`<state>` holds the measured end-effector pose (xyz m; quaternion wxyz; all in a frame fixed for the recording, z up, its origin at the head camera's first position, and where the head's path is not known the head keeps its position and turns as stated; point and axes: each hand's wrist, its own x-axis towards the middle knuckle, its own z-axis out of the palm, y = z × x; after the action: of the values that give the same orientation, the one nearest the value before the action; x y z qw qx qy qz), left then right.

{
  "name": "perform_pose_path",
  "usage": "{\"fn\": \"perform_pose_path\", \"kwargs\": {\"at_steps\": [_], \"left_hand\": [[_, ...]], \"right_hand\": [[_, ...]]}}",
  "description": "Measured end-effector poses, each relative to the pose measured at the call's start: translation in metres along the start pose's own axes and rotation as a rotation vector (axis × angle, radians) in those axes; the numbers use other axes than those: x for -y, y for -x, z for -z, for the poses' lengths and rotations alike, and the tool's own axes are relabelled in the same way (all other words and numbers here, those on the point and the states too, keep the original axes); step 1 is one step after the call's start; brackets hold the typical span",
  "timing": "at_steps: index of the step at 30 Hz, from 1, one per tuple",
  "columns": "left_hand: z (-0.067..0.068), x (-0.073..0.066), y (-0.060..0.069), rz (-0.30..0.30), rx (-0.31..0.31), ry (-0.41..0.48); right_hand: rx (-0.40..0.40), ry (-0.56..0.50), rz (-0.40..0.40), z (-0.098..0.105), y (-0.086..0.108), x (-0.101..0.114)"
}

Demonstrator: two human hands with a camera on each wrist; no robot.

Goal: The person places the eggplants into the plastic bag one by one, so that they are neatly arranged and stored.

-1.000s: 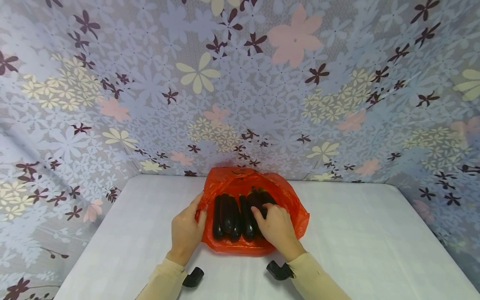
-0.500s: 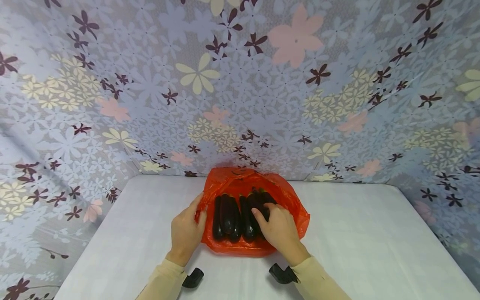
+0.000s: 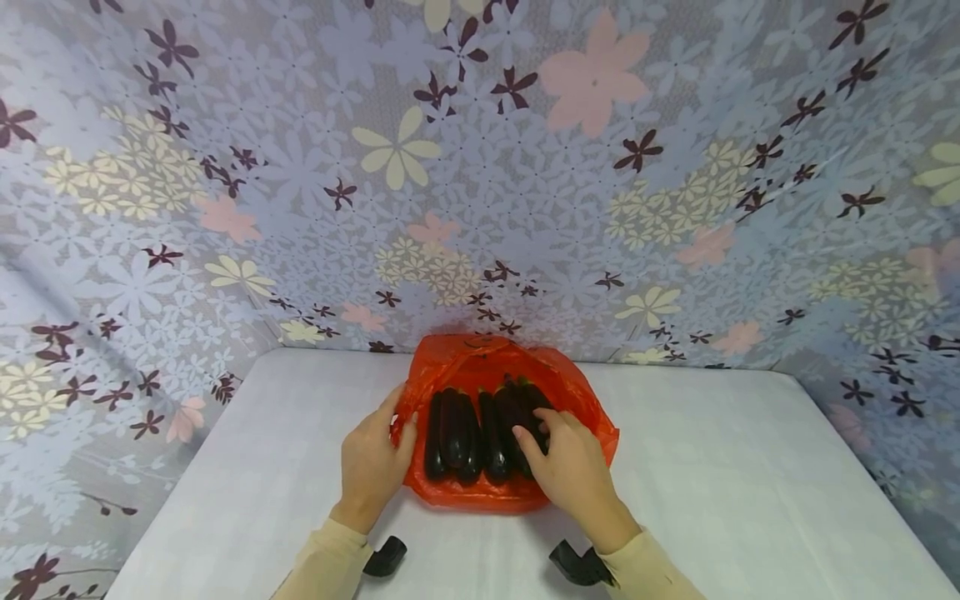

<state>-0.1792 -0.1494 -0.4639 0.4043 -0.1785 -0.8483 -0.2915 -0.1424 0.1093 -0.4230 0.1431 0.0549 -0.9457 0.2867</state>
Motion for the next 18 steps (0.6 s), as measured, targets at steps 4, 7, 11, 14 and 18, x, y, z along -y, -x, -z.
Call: {"fn": "perform_pose_path", "kwargs": {"at_steps": [4, 7, 11, 14, 18], "left_hand": [[0.000, 0.001, -0.001, -0.008, -0.006, 0.007], [0.000, 0.001, -0.002, -0.005, 0.002, 0.022], [0.006, -0.001, -0.004, 0.011, 0.048, 0.037], [0.013, -0.001, -0.006, 0.024, 0.092, 0.047], [0.023, 0.001, -0.009, 0.043, 0.157, 0.039]], "right_hand": [[-0.004, -0.016, -0.011, 0.008, 0.004, -0.002], [-0.007, -0.022, -0.019, 0.013, 0.006, -0.005], [-0.015, -0.030, -0.017, 0.023, 0.010, -0.012], [-0.018, -0.044, -0.013, 0.033, 0.013, -0.019], [-0.035, -0.045, -0.006, 0.047, 0.019, -0.031]]}}
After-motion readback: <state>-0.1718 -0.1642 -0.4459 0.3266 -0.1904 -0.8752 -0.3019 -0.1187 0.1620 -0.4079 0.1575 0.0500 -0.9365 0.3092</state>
